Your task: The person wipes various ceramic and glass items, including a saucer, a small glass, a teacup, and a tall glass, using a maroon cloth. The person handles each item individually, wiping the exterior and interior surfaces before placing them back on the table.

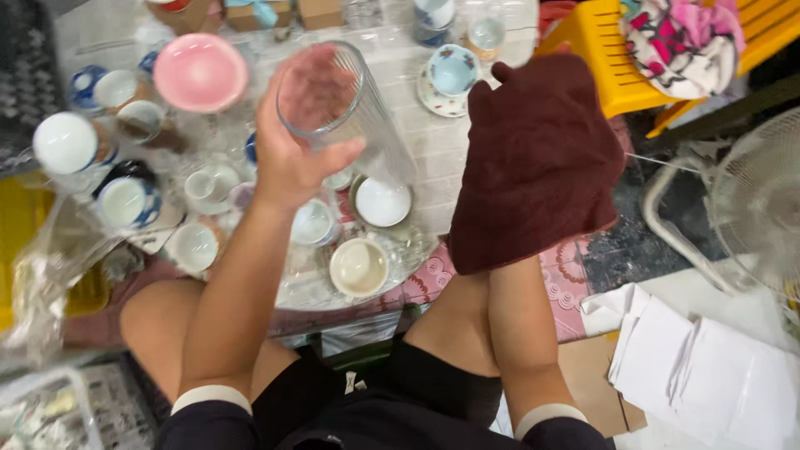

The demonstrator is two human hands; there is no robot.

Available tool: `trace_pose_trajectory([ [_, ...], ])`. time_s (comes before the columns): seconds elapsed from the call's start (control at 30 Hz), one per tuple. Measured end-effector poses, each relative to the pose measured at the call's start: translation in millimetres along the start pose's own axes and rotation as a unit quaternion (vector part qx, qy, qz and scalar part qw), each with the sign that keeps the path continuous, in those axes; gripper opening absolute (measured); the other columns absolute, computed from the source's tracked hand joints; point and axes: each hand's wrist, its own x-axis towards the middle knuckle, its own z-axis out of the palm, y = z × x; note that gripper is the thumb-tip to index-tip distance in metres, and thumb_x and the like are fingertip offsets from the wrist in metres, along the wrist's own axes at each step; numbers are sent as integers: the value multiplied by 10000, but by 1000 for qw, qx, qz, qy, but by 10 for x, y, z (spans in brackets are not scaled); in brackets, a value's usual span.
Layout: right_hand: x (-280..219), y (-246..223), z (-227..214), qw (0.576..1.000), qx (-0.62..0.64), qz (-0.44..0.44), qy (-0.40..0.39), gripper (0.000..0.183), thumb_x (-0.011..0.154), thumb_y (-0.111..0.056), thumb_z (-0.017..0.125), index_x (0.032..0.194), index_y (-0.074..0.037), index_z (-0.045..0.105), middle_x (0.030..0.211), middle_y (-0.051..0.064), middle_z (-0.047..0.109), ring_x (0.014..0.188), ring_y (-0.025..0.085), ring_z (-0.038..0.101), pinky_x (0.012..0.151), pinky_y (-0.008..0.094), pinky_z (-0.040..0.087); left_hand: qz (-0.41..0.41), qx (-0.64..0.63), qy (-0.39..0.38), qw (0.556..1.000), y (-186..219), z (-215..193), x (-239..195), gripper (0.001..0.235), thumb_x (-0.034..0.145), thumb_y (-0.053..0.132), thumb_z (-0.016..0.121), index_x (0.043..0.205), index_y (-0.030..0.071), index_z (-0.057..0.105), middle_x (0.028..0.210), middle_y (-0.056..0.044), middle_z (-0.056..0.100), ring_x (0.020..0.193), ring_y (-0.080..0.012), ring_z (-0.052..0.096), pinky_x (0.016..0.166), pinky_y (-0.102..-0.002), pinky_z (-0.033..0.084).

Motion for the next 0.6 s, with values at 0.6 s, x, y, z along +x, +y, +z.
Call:
trace_pose_trajectory([
  [0.6, -2185, 106, 1750, 862, -75, 20, -500, 1000, 669, -366, 947, 1420, 36, 422, 1237, 256, 635, 1175, 332, 644, 1047, 407, 515, 53, -300, -185, 935, 622, -200, -2405, 1491, 538, 410, 1015, 1632, -13, 94, 1247, -251, 689, 1199, -310, 712, 1174, -440, 464],
])
